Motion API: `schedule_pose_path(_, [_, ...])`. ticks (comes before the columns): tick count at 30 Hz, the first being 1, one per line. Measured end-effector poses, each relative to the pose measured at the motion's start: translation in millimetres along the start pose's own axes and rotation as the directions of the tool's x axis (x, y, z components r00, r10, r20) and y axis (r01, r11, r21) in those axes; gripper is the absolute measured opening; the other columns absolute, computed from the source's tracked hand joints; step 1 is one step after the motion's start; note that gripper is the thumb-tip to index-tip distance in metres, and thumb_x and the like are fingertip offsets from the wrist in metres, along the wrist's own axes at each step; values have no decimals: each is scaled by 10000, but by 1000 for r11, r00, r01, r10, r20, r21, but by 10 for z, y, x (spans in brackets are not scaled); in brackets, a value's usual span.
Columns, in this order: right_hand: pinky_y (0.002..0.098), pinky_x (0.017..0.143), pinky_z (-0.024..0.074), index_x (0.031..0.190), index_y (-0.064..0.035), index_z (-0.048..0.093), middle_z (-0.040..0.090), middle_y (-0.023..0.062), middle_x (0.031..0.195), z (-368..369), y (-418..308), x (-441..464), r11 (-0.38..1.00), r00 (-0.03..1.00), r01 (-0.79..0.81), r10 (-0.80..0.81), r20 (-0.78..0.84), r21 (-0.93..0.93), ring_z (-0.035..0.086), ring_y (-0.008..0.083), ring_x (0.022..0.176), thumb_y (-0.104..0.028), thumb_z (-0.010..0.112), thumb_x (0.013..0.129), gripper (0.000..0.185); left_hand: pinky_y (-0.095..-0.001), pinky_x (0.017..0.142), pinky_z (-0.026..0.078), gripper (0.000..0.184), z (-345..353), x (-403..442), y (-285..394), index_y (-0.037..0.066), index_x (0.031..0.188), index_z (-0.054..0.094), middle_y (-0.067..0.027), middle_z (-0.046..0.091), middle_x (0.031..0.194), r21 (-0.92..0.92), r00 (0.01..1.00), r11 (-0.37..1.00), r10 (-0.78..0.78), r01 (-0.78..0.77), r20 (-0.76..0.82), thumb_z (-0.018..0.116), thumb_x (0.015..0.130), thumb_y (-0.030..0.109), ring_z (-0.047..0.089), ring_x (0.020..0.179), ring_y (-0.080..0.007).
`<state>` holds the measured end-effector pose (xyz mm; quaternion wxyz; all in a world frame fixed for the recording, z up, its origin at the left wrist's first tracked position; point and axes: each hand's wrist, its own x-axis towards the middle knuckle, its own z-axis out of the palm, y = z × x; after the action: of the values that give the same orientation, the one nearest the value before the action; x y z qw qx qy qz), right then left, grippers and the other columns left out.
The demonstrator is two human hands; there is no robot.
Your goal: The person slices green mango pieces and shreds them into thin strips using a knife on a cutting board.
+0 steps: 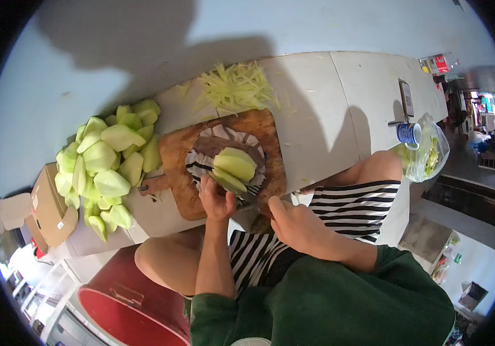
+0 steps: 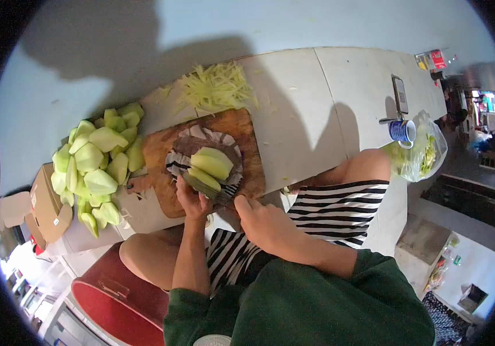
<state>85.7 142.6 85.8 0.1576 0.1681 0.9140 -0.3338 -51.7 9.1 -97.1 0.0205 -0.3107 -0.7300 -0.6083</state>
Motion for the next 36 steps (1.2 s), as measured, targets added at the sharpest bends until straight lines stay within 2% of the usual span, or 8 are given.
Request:
schedule_pose_path(4, [504, 538, 551, 1074, 8, 419, 655, 246, 783, 94, 30, 85, 1000, 1000, 12, -12, -19, 20, 670, 438, 653, -91, 603, 905, 269, -367, 507, 413, 503, -27, 2, -14, 15, 1091, 570, -132, 499, 833, 8, 1000, 1000, 2, -3, 27, 649, 923, 483, 512, 619, -282])
schedule_pose_path(11, [504, 577, 556, 1069, 21, 417, 655, 249, 751, 101, -9, 201, 999, 1000, -17, 17, 20, 40, 677, 435, 686, -88, 601, 903, 271, -392, 505, 414, 499, -15, 27, -31, 50, 1206, 497, -149, 515, 867, 107, 988, 983, 154, -151, -11, 635, 951, 456, 504, 617, -295])
schedule_pose_path(17, [522, 595, 552, 1092, 37, 422, 658, 272, 767, 487, 189, 309, 998, 998, -31, 33, -44, 63, 673, 450, 699, -71, 588, 900, 276, -406, 562, 447, 503, -60, 4, -44, 51, 1225, 506, -155, 531, 887, 78, 993, 993, 78, -85, 91, 625, 958, 460, 525, 675, -323])
schedule_pose_path(21, [566, 632, 536, 1124, 52, 418, 654, 283, 760, 554, 246, 332, 995, 998, -59, 61, -14, 85, 656, 482, 713, -69, 584, 894, 309, -414, 592, 443, 458, -80, -72, -23, 46, 1163, 518, -149, 526, 878, 147, 990, 980, 124, -133, 70, 613, 964, 447, 524, 700, -328])
schedule_pose_path(23, [572, 633, 530, 1126, 52, 414, 652, 286, 759, 489, 333, 423, 996, 998, -30, 34, -51, 82, 650, 491, 711, -76, 587, 896, 315, -422, 622, 440, 420, -36, 4, 15, 34, 1115, 521, -152, 518, 873, 67, 998, 998, 5, -9, 62, 602, 970, 421, 518, 711, -332])
schedule_pose_path(27, [581, 644, 505, 1106, 23, 416, 636, 297, 743, 495, 486, 444, 985, 996, 23, -8, -89, 170, 631, 512, 722, -100, 589, 909, 289, -411, 626, 435, 423, -76, -33, 16, 26, 1111, 521, -157, 525, 893, 82, 994, 995, -57, 50, 88, 593, 976, 420, 517, 714, -329])
schedule_pose_path(35, [594, 710, 485, 1110, -2, 408, 640, 318, 821, 144, 314, 235, 970, 996, 58, -40, -83, 234, 629, 521, 806, -121, 589, 920, 288, -390, 641, 467, 451, 20, -48, -39, 17, 1219, 546, -147, 567, 959, 31, 998, 998, -56, 56, -13, 643, 962, 375, 558, 726, -307])
schedule_pose_path(36, [583, 707, 485, 1108, 7, 419, 639, 313, 822, 85, 298, 159, 970, 983, 102, -64, -173, 221, 634, 515, 805, -121, 593, 922, 284, -390, 641, 467, 451, 24, -34, -21, 17, 1219, 546, -147, 567, 959, 36, 999, 998, -48, 49, -21, 643, 962, 375, 558, 726, -307])
